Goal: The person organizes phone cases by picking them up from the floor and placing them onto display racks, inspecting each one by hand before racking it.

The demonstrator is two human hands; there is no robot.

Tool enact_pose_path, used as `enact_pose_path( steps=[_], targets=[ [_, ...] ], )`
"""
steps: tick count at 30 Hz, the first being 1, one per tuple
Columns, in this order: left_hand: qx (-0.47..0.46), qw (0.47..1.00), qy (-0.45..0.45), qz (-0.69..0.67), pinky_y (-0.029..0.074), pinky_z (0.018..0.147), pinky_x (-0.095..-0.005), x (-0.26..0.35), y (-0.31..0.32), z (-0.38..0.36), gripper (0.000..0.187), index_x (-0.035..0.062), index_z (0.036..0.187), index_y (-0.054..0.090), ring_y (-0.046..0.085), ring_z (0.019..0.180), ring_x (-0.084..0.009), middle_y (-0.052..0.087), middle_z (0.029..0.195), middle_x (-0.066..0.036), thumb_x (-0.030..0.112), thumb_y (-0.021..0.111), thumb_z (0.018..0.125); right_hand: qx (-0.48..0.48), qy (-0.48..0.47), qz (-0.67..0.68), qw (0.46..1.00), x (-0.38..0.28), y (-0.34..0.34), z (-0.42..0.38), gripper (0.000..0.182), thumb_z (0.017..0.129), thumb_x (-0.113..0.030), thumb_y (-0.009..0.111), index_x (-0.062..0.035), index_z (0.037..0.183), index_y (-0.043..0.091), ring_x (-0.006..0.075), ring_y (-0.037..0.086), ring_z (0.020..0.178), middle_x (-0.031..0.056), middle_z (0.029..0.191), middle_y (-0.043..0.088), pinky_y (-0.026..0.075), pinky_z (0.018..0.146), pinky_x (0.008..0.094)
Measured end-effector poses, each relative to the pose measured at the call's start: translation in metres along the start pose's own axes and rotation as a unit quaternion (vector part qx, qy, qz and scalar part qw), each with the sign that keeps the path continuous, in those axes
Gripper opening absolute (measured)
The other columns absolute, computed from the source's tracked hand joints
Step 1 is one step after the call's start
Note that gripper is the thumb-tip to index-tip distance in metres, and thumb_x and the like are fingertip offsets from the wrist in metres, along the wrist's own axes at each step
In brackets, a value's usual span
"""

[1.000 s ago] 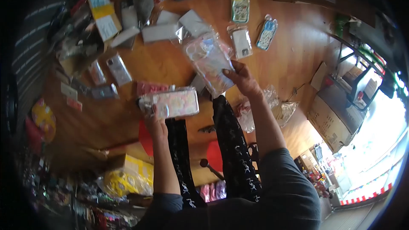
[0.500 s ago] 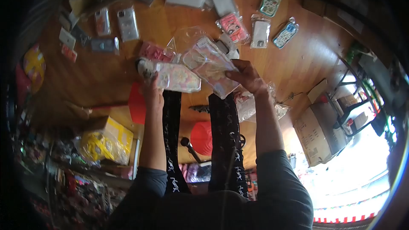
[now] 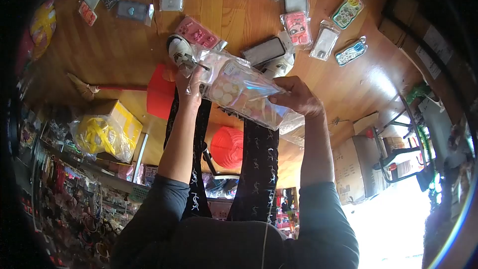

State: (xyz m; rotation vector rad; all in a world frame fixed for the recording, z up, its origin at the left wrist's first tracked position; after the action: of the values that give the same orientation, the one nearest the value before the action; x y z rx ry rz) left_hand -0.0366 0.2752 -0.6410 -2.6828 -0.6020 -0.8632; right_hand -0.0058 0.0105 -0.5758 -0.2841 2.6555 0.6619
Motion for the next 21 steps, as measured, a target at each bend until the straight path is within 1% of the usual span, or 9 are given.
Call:
enact_pose_path(
  steps=[1, 5, 8, 10, 14, 16, 19, 21],
  targets=[
    [0.015, 1.000, -0.008, 0.016, 0.040, 0.074, -0.0266, -0.002, -0.004, 0.000, 0.028, 0.0006, 0.094, 0.051, 0.051, 0.080, -0.0128, 0.055, 0.090, -0.005, 0.007, 0.065, 0.071, -0.009, -0.001, 0.007, 1.000, -0.001, 0.001, 0.000, 0.036, 0.066, -0.011, 0.067, 0.0075, 0.096, 0.057, 0.0090, 0.052, 0.077, 0.0047, 0.083, 0.060, 0.042, 0.071, 0.0229],
    [0.018, 0.999, 0.013, -0.031, 0.040, 0.074, -0.0266, 0.007, -0.003, -0.003, 0.028, 0.0002, 0.094, 0.051, 0.051, 0.080, -0.0128, 0.055, 0.089, -0.006, 0.007, 0.065, 0.070, -0.005, 0.022, 0.017, 1.000, -0.003, -0.003, -0.003, 0.034, 0.067, -0.010, 0.067, 0.0076, 0.095, 0.057, 0.0090, 0.052, 0.078, 0.0045, 0.083, 0.059, 0.042, 0.071, 0.0228],
    [0.029, 0.999, 0.033, 0.001, 0.040, 0.074, -0.0266, 0.015, -0.002, -0.005, 0.028, 0.0001, 0.093, 0.050, 0.050, 0.080, -0.0129, 0.054, 0.089, -0.005, 0.005, 0.065, 0.070, 0.004, 0.023, 0.024, 0.999, -0.005, -0.005, -0.005, 0.034, 0.067, -0.009, 0.067, 0.0075, 0.095, 0.057, 0.0095, 0.052, 0.078, 0.0054, 0.084, 0.059, 0.042, 0.071, 0.0226],
    [0.032, 0.999, 0.039, 0.019, 0.040, 0.074, -0.0268, 0.020, -0.002, -0.007, 0.027, -0.0001, 0.092, 0.050, 0.050, 0.080, -0.0129, 0.054, 0.087, -0.005, 0.004, 0.064, 0.070, 0.031, 0.047, 0.058, 0.997, 0.002, -0.012, -0.007, 0.036, 0.065, -0.007, 0.068, 0.0074, 0.096, 0.057, 0.0108, 0.053, 0.078, 0.0069, 0.085, 0.059, 0.042, 0.071, 0.0231],
    [0.045, 0.996, 0.067, 0.025, 0.040, 0.075, -0.0268, 0.024, -0.004, -0.007, 0.029, -0.0005, 0.093, 0.049, 0.049, 0.081, -0.0131, 0.053, 0.089, -0.006, 0.003, 0.064, 0.069, 0.013, 0.048, 0.042, 0.998, -0.005, -0.010, -0.007, 0.039, 0.064, -0.006, 0.069, 0.0073, 0.097, 0.056, 0.0122, 0.054, 0.078, 0.0085, 0.086, 0.060, 0.043, 0.072, 0.0238],
    [0.063, 0.995, 0.076, 0.028, 0.040, 0.076, -0.0269, 0.027, -0.006, -0.007, 0.031, -0.0007, 0.095, 0.048, 0.048, 0.082, -0.0133, 0.052, 0.091, -0.006, 0.002, 0.064, 0.069, 0.013, 0.038, -0.013, 0.999, -0.011, -0.009, -0.006, 0.035, 0.063, -0.013, 0.068, 0.0068, 0.091, 0.057, 0.0072, 0.049, 0.071, 0.0023, 0.079, 0.059, 0.040, 0.066, 0.0214],
    [0.057, 0.994, 0.093, 0.026, 0.040, 0.077, -0.0271, 0.029, -0.007, -0.006, 0.032, -0.0006, 0.096, 0.047, 0.048, 0.084, -0.0138, 0.052, 0.093, -0.006, 0.001, 0.064, 0.069, 0.030, 0.034, -0.032, 0.998, -0.008, -0.015, -0.006, 0.030, 0.064, -0.012, 0.068, 0.0058, 0.087, 0.058, 0.0067, 0.049, 0.070, 0.0016, 0.077, 0.058, 0.040, 0.064, 0.0211],
    [0.055, 0.994, 0.088, 0.022, 0.040, 0.077, -0.0270, 0.031, -0.005, -0.007, 0.032, -0.0008, 0.097, 0.047, 0.048, 0.084, -0.0138, 0.052, 0.093, -0.006, 0.002, 0.064, 0.069, 0.022, 0.042, -0.028, 0.998, -0.015, -0.012, -0.006, 0.029, 0.065, -0.011, 0.067, 0.0055, 0.087, 0.058, 0.0066, 0.049, 0.070, 0.0016, 0.077, 0.058, 0.040, 0.064, 0.0210]
  ],
)
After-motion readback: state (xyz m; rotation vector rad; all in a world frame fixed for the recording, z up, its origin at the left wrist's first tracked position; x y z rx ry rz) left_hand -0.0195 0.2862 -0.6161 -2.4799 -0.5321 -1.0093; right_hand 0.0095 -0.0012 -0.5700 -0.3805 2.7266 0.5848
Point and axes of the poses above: each hand's wrist, its own z-axis towards the middle knuckle, its own y-axis out of the palm, x = y × z, the point moved 9 cm from there along z, towards the middle knuckle
